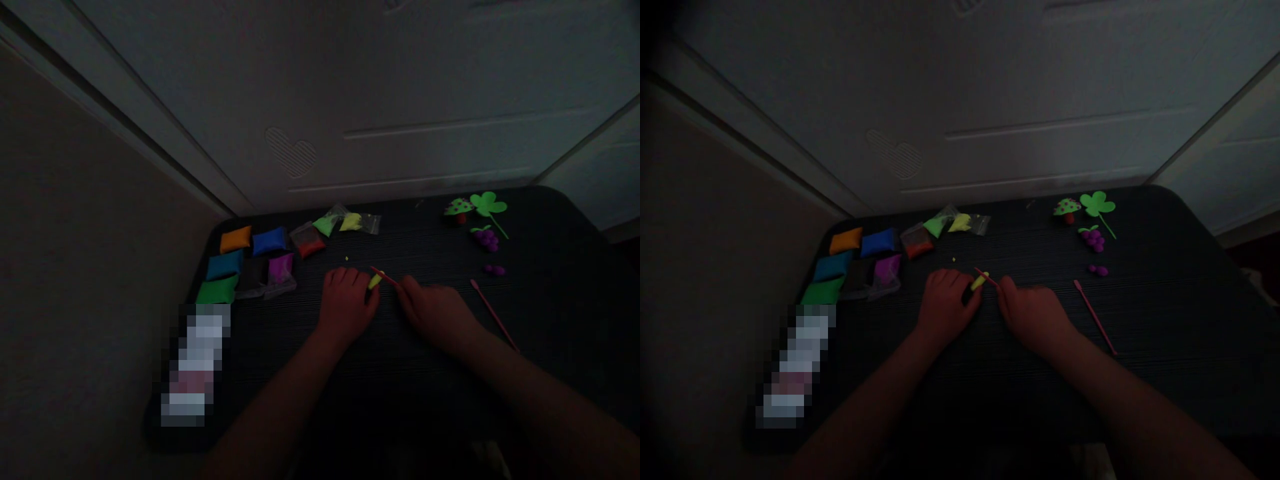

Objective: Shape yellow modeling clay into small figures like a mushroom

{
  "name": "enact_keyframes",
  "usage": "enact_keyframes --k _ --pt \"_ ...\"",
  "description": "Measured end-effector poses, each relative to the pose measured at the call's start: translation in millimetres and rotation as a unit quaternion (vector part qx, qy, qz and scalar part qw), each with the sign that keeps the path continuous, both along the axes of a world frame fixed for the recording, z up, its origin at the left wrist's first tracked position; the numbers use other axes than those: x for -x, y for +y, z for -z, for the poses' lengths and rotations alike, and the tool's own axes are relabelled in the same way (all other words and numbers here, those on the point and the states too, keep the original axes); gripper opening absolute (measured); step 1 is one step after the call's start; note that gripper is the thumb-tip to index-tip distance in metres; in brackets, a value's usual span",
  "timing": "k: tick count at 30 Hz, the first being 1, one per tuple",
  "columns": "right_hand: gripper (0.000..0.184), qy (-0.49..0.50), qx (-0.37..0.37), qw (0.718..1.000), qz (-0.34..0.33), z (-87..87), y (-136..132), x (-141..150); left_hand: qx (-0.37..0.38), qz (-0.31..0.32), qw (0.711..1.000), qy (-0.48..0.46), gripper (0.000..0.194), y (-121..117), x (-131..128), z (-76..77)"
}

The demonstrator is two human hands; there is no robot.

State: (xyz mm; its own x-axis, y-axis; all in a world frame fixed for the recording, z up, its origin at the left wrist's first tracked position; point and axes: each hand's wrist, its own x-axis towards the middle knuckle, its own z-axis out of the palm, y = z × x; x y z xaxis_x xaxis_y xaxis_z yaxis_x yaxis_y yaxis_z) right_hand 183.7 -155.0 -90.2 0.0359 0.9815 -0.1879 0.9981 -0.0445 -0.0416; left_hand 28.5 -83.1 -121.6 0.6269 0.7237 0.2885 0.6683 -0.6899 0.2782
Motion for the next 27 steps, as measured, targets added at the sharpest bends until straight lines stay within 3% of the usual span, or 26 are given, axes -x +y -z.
enact_keyframes --k 8,12,18,27 --pt "0.034 -0.031 0.009 0.999 -0.014 -2.2 0 4 -0.009 0.029 0.999 -0.038 0.032 -1 0 -3.6" --pt "0.031 -0.036 0.015 0.999 -0.02 -6.2 0 6 0.004 0.049 0.998 -0.044 0.03 -3 1 -8.6" --pt "0.028 -0.026 0.033 0.999 -0.009 -8.1 3 15 0.037 0.039 0.998 -0.025 0.027 -1 -1 -12.1" --pt "0.029 -0.005 0.047 0.998 0.029 -8.6 0 20 0.025 0.011 0.999 -0.029 0.023 0 1 -4.2"
